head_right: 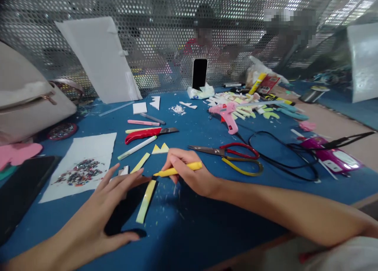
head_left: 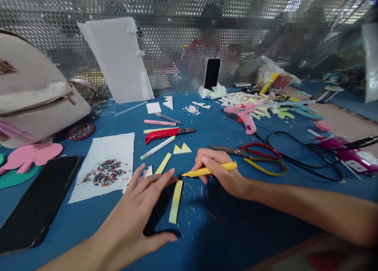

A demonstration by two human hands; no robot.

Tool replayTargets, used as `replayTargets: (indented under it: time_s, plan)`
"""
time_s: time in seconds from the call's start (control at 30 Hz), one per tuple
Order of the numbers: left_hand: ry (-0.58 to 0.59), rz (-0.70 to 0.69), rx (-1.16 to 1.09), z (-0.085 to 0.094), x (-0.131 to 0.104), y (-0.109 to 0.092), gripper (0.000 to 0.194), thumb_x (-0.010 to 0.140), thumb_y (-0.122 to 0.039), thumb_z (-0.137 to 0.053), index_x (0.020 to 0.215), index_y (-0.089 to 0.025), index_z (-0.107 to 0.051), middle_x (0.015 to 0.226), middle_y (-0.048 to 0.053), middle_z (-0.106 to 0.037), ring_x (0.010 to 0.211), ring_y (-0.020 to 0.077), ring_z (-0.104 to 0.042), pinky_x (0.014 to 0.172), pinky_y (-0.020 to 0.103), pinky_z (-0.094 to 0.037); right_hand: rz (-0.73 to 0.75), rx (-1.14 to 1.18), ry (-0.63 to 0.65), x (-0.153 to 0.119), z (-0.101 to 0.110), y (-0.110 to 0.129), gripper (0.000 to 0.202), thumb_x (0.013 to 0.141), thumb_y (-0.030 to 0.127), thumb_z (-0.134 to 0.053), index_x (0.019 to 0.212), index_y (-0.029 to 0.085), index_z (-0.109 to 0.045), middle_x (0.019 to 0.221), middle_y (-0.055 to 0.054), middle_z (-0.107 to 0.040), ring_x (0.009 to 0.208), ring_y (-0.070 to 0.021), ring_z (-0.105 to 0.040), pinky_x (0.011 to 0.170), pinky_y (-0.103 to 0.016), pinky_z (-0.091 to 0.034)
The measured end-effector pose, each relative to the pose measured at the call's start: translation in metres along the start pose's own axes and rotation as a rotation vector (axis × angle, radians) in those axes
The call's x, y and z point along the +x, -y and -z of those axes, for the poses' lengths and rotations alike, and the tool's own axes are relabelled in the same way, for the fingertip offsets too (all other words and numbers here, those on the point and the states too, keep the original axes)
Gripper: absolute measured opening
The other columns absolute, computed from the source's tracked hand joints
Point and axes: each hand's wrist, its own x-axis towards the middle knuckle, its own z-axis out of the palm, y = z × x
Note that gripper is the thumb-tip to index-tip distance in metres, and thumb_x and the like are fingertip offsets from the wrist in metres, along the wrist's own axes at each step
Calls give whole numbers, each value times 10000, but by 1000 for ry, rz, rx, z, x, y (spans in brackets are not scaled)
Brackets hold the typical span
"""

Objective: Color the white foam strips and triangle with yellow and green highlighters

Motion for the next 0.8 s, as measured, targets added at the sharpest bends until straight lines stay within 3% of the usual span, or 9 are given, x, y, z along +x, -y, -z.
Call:
replayTargets:
  time_s: [0.07, 0.23, 0.43, 0.7, 0.8]
  plan:
    - [-11, -31, 28, 1, -1, 1, 872, 942, -559, -594, 1584, -259, -85, 1475, 114, -517, 1392, 344, -437, 1217, 650, -89, -3, 18, -16, 1, 0, 1, 350, 1030, 310, -414, 796, 127, -600, 561, 34, -528, 492, -94, -515, 523, -217, -418]
    - [-66, -117, 170, 5, 0, -1, 565, 1032, -450, -468, 1526, -261, -272, 1452, 64, -540, 1367, 266, -458, 1250, 538, -62, 61, 3, -23, 1, -1, 1, 366, 1032, 328, -416, 800, 122, -611, 549, 33, -524, 487, -95, -512, 510, -210, -418]
    - [-81, -152, 259, 5, 2, -3, 514, 1038, -438, -456, 1492, -225, -341, 1421, 61, -564, 1342, 251, -469, 1248, 505, -66, 82, -31, 4, -1, -3, 2, 382, 1032, 347, -419, 803, 116, -620, 550, 30, -527, 477, -89, -497, 506, -208, -403]
    - [-137, -189, 311, 7, 10, 3, 452, 1045, -243, -411, 1494, -197, -384, 1341, 45, -612, 1249, 230, -527, 1237, 501, -95, 85, -50, 19, -1, -2, 4, 363, 1029, 352, -416, 817, 131, -611, 564, 24, -538, 492, -97, -506, 532, -222, -414]
    - [-188, -253, 305, 13, 7, 3, 438, 1020, -179, -442, 1457, -172, -418, 1338, 67, -615, 1267, 224, -521, 1231, 477, -166, 85, -57, 25, -2, -2, 4, 359, 1028, 343, -414, 820, 133, -618, 573, 20, -545, 500, -97, -514, 531, -219, -414]
